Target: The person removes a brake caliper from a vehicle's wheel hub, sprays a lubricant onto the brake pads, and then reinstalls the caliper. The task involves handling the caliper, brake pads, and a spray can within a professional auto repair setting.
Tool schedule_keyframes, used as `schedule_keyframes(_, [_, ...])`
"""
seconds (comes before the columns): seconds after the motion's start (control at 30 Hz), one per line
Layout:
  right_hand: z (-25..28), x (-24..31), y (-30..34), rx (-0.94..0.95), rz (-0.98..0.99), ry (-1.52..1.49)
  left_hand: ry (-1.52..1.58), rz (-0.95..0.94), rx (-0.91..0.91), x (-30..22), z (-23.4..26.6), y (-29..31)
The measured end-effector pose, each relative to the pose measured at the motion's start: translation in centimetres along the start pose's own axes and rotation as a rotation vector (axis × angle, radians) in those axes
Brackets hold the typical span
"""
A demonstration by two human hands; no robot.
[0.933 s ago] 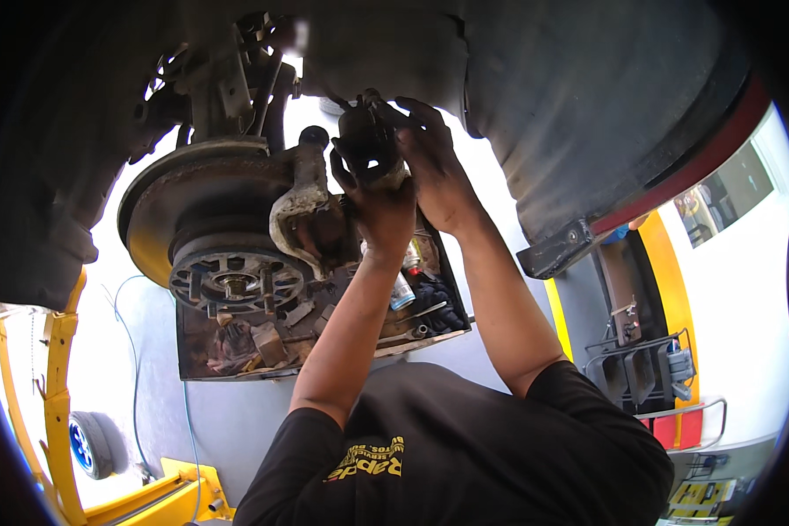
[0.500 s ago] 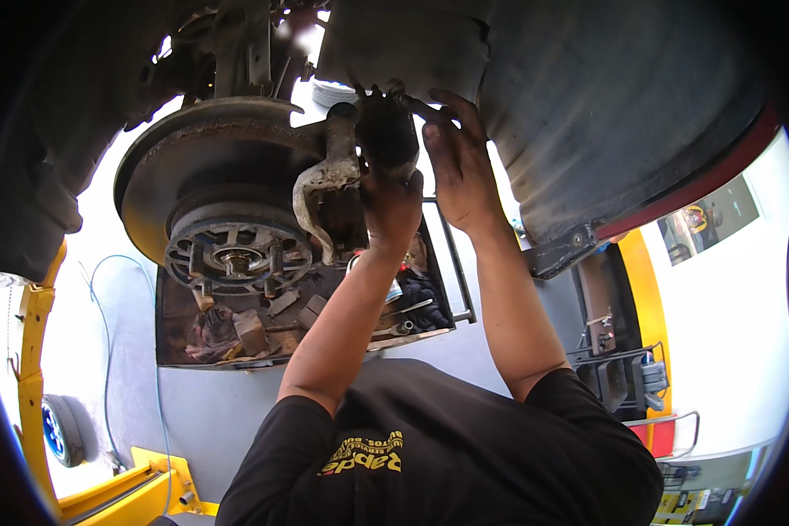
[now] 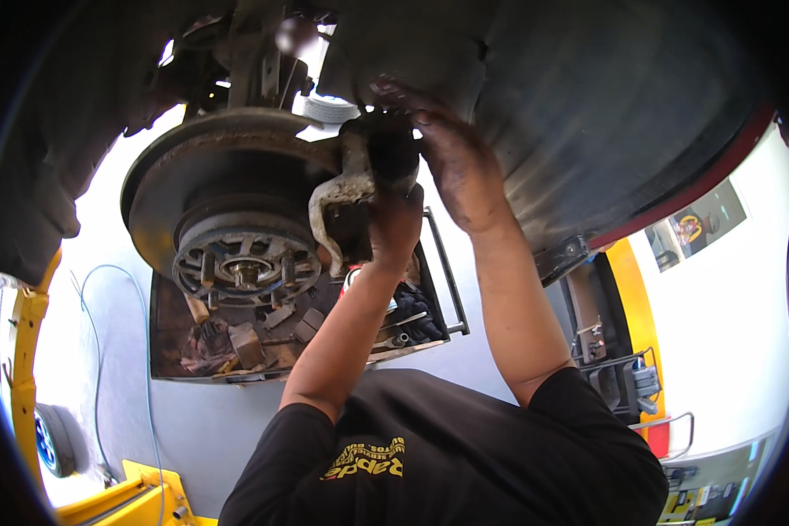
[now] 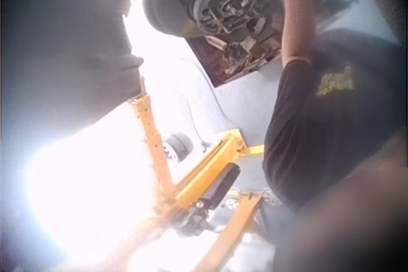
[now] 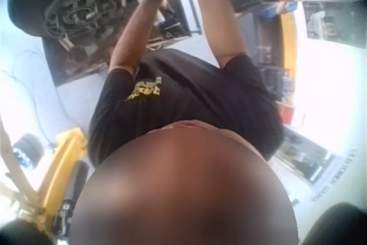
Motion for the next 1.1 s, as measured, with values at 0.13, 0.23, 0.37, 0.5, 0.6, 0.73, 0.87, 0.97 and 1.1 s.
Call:
schedule_keyframes(0.13, [-2.5, -1.6, 0.7, -0.057, -0.303, -0.508, -0.576, -0.316, -0.274, -0.9, -0.7, 0.5])
schedule_keyframes(0.23, [-3.2, -2.3, 1.4, -0.108, -0.33, -0.471, -0.783, -0.39, -0.31, -0.1, -2.2, 1.5])
schedule_keyframes(0.37, [-3.7, -3.4, 1.7, -0.199, -0.348, -0.572, 0.086, 0.072, -0.12, 3.5, -3.9, 2.4])
schedule_keyframes(0.5, [-4.3, -4.9, 1.9, -0.222, -0.402, -0.753, 0.274, 0.088, -0.081, 3.8, -4.2, 3.1])
schedule_keyframes(0.6, [-4.1, -5.6, 3.0, -0.216, -0.424, -0.814, 0.323, 0.073, -0.049, 3.5, -3.9, 3.2])
schedule_keyframes(0.73, [-4.5, -6.0, 3.8, -0.241, -0.432, -0.825, 0.352, 0.058, -0.022, 3.2, -3.6, 3.2])
schedule_keyframes(0.87, [-4.6, -5.4, 4.0, -0.276, -0.384, -0.76, 0.37, 0.051, -0.02, 3.1, -3.6, 3.2])
schedule_keyframes(0.97, [-4.1, -4.7, 4.6, -0.224, -0.417, -0.754, 0.383, 0.049, -0.047, 2.9, -3.4, 3.0])
schedule_keyframes(1.1, [-3.7, -4.3, 4.7, -0.207, -0.42, -0.629, 0.399, 0.028, -0.127, 2.5, -2.3, 2.4])
Point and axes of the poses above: each hand's wrist, its own y-axis away from the middle knuckle, its own z-axis out of the back of the hand, x = y × z, the point moved 5 cm from there along -y, towards the middle knuckle, and after that the axes turned 12 degrees about -x, right-handed, at the moved point
